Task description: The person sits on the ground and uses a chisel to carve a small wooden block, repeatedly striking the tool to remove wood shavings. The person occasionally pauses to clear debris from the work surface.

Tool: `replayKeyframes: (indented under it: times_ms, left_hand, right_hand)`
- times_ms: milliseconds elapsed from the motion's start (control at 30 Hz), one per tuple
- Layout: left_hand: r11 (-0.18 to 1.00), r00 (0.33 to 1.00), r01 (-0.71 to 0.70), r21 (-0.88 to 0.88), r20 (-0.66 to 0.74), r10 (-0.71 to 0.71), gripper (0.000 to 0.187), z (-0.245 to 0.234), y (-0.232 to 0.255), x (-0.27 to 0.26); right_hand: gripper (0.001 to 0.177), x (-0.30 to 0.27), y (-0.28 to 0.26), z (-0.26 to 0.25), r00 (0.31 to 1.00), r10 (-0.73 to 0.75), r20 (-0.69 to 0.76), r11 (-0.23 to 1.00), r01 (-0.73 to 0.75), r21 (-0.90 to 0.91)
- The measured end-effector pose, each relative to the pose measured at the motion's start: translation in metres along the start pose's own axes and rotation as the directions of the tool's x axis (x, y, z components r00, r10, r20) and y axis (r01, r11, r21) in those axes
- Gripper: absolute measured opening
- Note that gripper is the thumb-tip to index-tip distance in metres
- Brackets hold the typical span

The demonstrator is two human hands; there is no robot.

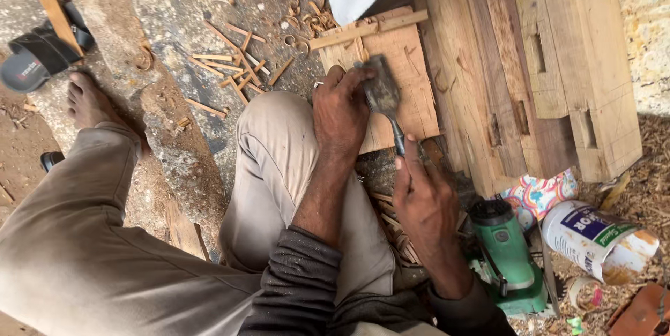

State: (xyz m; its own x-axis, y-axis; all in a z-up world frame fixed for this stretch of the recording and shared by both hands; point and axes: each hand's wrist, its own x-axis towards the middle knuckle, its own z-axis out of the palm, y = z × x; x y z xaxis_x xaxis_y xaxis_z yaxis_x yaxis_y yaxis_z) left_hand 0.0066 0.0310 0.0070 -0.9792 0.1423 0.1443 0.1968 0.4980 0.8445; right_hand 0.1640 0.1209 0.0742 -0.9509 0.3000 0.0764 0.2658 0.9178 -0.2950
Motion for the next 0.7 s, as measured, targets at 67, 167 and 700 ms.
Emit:
replayKeyframes:
  times_ms: [67,167,700]
  left_hand:
    - [0.995,0.999,0.05,-0.087,-0.003,-0.051,0.03,-0.003,0.0,0.004]
    - [0.996,0.996,-0.053,-0.075,-0.073,0.048,0.03,-0.002,0.0,0.005]
    - [0.997,0.997,-0.069,-0.037,-0.038,0.068,0.028,-0.006,0.002,-0.002]
  right_hand:
    - [0.048,-0.006,-0.001,-0.013,0.999,0.023,0.044,0.996,-0.026,0.082]
    - [0.045,-0.007,-0.003,-0.016,0.997,-0.058,-0.045,0.995,0.061,0.081]
    - [0.041,0.028,-0.025,0.018,0.978,-0.136,-0.159,0.991,0.131,-0.037]
